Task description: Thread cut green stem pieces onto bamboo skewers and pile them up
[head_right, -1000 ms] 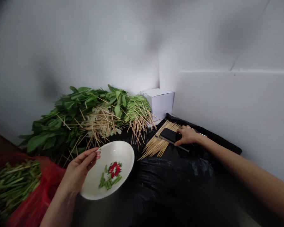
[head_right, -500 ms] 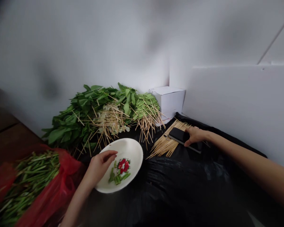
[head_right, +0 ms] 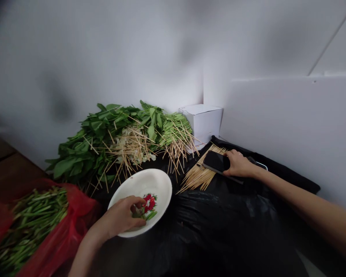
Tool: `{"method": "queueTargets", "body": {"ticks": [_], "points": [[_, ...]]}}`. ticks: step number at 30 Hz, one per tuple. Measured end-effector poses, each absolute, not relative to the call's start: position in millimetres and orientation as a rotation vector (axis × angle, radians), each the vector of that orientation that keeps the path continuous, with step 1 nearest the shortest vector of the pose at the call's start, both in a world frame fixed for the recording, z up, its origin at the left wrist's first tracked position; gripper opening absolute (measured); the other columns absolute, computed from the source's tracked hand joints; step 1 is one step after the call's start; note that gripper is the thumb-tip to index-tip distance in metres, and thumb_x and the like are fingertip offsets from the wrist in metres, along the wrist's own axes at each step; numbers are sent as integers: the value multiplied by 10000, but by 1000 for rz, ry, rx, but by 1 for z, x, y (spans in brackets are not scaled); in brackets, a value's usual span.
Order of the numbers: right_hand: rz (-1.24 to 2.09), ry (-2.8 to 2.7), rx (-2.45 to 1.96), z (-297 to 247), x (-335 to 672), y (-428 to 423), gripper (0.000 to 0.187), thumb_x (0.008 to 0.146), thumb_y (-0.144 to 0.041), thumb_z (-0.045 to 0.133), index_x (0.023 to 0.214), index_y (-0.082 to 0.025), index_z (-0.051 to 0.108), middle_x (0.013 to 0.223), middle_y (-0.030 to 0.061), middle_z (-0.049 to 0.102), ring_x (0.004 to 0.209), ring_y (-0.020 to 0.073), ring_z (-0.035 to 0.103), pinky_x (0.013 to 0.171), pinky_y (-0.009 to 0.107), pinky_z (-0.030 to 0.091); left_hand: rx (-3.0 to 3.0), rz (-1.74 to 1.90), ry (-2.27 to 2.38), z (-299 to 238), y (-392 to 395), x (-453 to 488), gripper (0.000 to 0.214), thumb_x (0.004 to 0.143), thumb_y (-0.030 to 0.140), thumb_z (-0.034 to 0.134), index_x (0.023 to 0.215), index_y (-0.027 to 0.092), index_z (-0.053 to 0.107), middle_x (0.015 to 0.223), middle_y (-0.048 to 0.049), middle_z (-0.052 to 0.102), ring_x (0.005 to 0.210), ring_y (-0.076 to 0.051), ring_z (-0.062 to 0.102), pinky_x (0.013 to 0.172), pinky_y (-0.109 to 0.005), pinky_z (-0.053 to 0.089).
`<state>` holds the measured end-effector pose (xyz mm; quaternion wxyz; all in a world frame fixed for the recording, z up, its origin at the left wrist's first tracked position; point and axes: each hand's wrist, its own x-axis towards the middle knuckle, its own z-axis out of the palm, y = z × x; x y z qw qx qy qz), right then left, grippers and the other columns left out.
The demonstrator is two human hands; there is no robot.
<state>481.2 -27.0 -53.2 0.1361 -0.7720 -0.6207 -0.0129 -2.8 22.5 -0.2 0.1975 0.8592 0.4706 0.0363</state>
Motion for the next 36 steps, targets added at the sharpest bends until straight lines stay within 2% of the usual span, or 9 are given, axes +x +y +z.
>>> {"method": "queueTargets", "body": {"ticks": [2,6,8,11,13,17,24,30,36], "points": [[-127,-1771,-2165,-52,479,-36,753,572,-512,704,1213,-155,534,1144,165,545,1016,351,580,814,458,515,2418,73,1272,-3,23,-2,433,587,305,736,1015,252,716,926,-33,709,860,-246,636,738,-302,448],[-264,-1758,-2087,-49,475,-52,764,613,-499,673,1283,-186,481,1201,154,520,1035,341,578,822,463,509,2425,161,1209,-10,26,9,201,670,229,631,856,204,705,767,-26,688,728,-209,635,670,-288,452],[-342,-1787,-2043,-47,471,-60,771,626,-490,664,1303,-179,465,1196,161,516,1052,353,563,833,487,499,2370,334,1225,-13,30,15,257,741,230,567,959,182,693,797,-49,703,736,-207,652,696,-300,477],[-424,-1861,-1931,-45,460,-70,744,657,-426,643,1324,-159,447,1180,166,514,1090,354,530,866,493,485,2300,619,1281,-16,35,19,432,799,278,526,1205,153,609,986,-111,709,816,-223,679,745,-335,515],[-469,-1897,-1857,-45,452,-75,719,685,-372,622,1341,-150,426,1205,170,500,1121,343,508,912,483,470,2287,679,1271,-18,37,18,473,809,345,539,1241,159,590,1034,-118,701,826,-231,684,743,-350,532],[-532,-1921,-1794,-47,437,-80,691,708,-328,616,1333,-111,415,1248,194,470,1157,343,481,974,478,443,2287,571,1260,-21,40,12,435,822,416,540,1176,181,636,973,-97,723,816,-244,693,759,-367,542],[-581,-1904,-1798,-49,426,-80,652,695,-272,615,1301,-108,439,1229,204,493,1140,352,490,938,485,457,2307,552,1281,-21,43,9,438,821,453,531,1143,181,651,1005,-100,732,842,-258,699,790,-384,537],[-556,-1858,-1802,-51,425,-80,678,713,-310,603,1340,-135,413,1235,194,498,1141,352,494,923,494,457,2297,499,1303,-17,41,10,450,829,455,522,1157,173,646,922,-96,746,841,-267,700,799,-398,533],[-400,-1677,-1898,-56,425,-74,746,708,-422,614,1364,-144,392,1141,176,538,1050,342,546,812,470,499,2309,509,1275,-17,42,10,424,827,445,528,1127,180,667,933,-98,755,851,-272,706,798,-392,540]]}}
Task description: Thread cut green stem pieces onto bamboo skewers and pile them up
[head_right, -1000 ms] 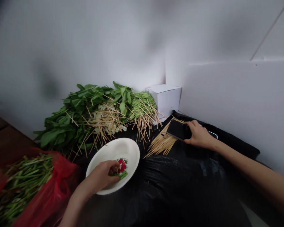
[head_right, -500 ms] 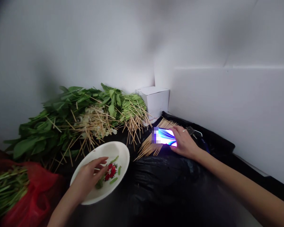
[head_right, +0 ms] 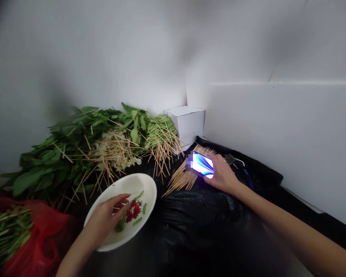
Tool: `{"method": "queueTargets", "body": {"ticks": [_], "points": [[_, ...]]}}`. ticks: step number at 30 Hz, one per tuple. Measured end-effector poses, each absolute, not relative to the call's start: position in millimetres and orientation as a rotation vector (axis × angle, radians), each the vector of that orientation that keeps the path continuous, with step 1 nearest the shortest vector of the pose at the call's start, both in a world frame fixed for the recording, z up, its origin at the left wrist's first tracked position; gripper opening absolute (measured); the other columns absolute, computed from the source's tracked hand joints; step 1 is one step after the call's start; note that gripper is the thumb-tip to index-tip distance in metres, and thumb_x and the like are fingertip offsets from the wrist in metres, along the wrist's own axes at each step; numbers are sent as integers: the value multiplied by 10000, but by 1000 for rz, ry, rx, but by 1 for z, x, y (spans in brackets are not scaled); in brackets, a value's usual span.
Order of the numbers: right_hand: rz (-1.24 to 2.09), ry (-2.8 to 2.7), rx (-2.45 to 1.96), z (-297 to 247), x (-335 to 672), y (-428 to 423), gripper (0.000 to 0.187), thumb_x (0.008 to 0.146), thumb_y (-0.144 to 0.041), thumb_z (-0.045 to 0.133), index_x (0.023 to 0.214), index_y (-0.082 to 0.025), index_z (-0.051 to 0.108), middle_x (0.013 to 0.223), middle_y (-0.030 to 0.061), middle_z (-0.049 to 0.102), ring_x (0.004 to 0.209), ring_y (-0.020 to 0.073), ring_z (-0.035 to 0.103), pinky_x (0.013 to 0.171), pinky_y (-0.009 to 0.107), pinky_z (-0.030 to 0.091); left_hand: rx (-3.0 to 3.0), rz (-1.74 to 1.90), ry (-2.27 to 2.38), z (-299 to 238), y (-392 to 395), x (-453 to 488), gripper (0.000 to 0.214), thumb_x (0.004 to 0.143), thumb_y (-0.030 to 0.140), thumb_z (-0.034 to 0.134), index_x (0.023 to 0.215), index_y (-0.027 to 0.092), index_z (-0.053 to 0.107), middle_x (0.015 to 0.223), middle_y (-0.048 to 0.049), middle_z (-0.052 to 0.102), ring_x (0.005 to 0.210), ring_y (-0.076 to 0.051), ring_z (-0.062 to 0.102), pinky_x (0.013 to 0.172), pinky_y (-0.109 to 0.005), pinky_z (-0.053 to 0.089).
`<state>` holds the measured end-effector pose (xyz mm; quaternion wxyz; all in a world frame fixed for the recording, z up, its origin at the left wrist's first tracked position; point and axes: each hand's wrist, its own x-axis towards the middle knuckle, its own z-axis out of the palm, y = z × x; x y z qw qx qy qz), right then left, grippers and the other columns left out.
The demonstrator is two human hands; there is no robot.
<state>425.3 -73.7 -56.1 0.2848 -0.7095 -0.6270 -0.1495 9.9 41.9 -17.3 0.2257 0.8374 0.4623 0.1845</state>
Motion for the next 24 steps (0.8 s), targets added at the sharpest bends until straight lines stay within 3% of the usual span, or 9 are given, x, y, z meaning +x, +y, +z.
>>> {"method": "queueTargets", "body": {"ticks": [10,15,18,21,24], "points": [[-421,-1577,-2119,-70,421,-70,727,803,-617,500,1375,-173,438,1077,171,611,828,311,637,630,414,491,2314,542,1262,-13,40,10,400,801,452,569,1076,195,703,852,-83,760,798,-277,712,748,-370,548],[-454,-1737,-2022,-51,440,-86,658,876,-586,467,1398,-186,437,1162,169,613,1022,341,601,803,488,501,2323,520,1261,-17,43,7,439,823,472,543,1109,172,689,878,-94,757,817,-272,710,750,-358,543],[-436,-1854,-1876,-46,449,-108,482,907,-522,482,1282,-234,572,1206,136,594,1128,317,544,923,497,472,2327,521,1266,-16,45,6,454,821,475,544,1118,163,686,898,-98,760,822,-271,709,769,-363,540],[-376,-1936,-1819,-51,449,-133,341,918,-469,497,1139,-279,674,1256,105,566,1171,304,515,964,502,458,2335,533,1273,-14,45,7,444,813,473,554,1105,169,694,904,-94,766,826,-273,710,785,-368,535],[-348,-1968,-1812,-58,447,-145,307,912,-454,521,1125,-310,690,1264,92,563,1190,308,500,974,520,451,2343,539,1273,-13,44,7,430,811,473,558,1086,177,702,893,-85,770,820,-272,712,771,-362,536]]}}
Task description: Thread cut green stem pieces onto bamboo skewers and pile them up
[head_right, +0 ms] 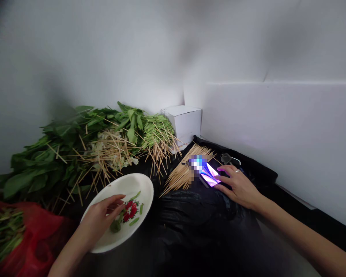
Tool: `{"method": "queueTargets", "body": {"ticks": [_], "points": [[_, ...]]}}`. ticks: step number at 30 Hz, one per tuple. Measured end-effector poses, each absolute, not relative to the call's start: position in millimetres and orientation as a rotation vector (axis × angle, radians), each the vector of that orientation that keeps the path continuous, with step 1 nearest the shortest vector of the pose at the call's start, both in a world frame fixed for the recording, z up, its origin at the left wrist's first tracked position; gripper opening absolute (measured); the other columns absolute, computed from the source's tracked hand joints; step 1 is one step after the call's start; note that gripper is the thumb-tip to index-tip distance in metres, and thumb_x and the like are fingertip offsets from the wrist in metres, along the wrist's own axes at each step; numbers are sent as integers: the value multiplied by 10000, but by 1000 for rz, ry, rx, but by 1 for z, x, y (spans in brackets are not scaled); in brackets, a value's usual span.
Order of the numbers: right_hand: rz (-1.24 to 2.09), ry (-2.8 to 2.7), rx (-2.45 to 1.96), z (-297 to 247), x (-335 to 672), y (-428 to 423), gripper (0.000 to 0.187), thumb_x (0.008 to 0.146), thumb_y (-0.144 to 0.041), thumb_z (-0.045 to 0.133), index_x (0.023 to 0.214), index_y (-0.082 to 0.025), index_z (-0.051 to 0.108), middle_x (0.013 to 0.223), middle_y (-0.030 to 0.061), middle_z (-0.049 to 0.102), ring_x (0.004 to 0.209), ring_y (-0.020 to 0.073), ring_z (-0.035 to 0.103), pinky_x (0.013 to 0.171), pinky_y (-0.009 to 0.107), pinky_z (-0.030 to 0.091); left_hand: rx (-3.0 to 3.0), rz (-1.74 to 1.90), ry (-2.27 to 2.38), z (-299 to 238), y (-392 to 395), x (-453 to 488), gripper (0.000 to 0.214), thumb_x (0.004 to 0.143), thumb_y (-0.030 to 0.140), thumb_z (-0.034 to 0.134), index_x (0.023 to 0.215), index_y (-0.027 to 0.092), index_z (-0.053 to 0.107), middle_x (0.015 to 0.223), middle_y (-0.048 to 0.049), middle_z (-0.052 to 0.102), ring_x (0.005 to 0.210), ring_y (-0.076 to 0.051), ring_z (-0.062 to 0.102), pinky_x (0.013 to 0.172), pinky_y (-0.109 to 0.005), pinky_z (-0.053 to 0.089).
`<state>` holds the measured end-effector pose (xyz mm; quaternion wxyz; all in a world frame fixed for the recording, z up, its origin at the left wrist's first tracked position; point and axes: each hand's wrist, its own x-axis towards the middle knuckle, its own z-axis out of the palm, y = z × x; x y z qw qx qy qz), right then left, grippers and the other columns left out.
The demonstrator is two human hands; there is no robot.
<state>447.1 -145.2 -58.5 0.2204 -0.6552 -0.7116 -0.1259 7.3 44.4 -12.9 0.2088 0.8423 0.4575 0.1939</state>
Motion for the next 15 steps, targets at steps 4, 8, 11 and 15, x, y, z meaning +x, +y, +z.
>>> {"method": "queueTargets", "body": {"ticks": [4,8,11,15], "points": [[-340,-2044,-1768,-58,448,-120,317,916,-468,511,1124,-317,698,1242,97,583,1157,312,525,942,540,460,2345,521,1255,-16,45,6,429,822,477,557,1102,182,695,902,-82,770,823,-268,714,762,-354,541],[-317,-2026,-1767,-51,452,-63,382,933,-505,458,1157,-294,683,1251,111,593,1134,313,540,927,542,466,2337,527,1265,-17,46,5,431,818,472,560,1100,179,698,898,-79,770,818,-262,711,771,-355,543],[-275,-1946,-1744,-46,457,-34,422,962,-472,391,1250,-263,618,1236,109,610,1153,288,539,968,519,449,2333,529,1297,-14,46,4,418,812,456,558,1091,182,704,896,-75,770,820,-258,711,759,-344,544],[-285,-1831,-1735,-48,468,-41,426,982,-421,337,1256,-233,604,1209,107,620,1146,263,543,986,487,443,2336,518,1340,-13,46,2,430,804,450,553,1108,181,696,936,-82,768,860,-265,711,798,-351,539]]}}
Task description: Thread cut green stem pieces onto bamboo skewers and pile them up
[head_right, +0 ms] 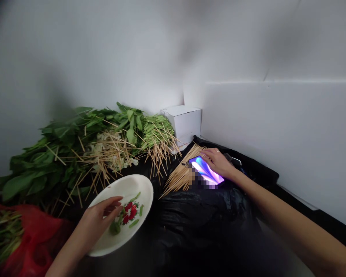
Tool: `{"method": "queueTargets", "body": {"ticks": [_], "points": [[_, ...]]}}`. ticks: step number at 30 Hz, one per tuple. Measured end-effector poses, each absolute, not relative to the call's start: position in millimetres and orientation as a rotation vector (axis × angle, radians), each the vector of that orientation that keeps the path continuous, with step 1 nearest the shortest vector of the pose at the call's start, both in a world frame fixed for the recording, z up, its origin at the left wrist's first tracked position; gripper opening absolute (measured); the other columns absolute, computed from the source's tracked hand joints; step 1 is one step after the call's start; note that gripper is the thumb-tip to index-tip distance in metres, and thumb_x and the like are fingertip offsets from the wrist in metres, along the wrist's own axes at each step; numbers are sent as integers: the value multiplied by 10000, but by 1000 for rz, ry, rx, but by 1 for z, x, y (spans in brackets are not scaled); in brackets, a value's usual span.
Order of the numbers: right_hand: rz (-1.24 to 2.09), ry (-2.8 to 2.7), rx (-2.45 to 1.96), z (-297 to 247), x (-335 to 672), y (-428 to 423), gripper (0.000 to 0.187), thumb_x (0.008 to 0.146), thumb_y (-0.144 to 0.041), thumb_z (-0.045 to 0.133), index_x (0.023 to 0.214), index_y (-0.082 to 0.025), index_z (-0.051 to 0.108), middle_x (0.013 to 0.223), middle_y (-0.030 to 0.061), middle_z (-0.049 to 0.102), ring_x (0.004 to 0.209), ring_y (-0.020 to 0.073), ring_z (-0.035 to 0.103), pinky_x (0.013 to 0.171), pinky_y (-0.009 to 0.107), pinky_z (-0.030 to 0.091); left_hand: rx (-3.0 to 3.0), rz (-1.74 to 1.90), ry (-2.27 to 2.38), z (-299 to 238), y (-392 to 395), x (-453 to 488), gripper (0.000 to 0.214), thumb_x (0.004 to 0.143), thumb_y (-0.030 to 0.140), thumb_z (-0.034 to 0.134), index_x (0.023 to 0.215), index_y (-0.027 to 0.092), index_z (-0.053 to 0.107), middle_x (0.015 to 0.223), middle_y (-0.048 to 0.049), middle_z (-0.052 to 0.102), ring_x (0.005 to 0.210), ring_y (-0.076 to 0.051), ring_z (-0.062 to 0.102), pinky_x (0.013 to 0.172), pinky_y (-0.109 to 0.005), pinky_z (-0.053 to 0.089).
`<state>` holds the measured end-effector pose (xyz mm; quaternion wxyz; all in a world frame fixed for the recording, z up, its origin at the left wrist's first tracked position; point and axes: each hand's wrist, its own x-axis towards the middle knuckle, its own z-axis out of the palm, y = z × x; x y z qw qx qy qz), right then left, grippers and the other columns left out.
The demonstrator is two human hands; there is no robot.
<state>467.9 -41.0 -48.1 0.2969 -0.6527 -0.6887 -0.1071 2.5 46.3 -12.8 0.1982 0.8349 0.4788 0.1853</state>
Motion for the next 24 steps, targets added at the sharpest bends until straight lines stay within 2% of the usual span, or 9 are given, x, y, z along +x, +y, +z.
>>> {"method": "queueTargets", "body": {"ticks": [3,9,14,24], "points": [[-277,-1790,-1720,-58,473,-71,386,974,-406,370,1215,-254,631,1176,86,633,1113,252,557,981,485,448,2347,525,1332,-15,47,2,439,809,468,550,1119,191,694,935,-75,769,866,-263,712,804,-342,538],[-276,-1776,-1751,-75,460,-118,346,949,-408,442,1222,-319,635,1242,74,599,1155,279,536,978,523,454,2379,545,1317,-18,48,3,418,798,479,573,1087,212,715,887,-58,778,824,-259,721,755,-315,547],[-336,-1890,-1751,-75,447,-120,364,930,-422,490,1270,-358,604,1334,76,541,1236,322,470,989,579,428,2390,536,1329,-18,49,3,418,796,482,572,1085,215,715,882,-57,778,806,-260,719,752,-322,546],[-327,-1995,-1805,-78,447,-110,385,943,-430,475,1314,-370,561,1358,82,516,1256,327,433,984,568,432,2348,471,1342,-17,50,3,457,804,492,558,1123,193,690,914,-48,775,860,-255,712,796,-321,525]]}}
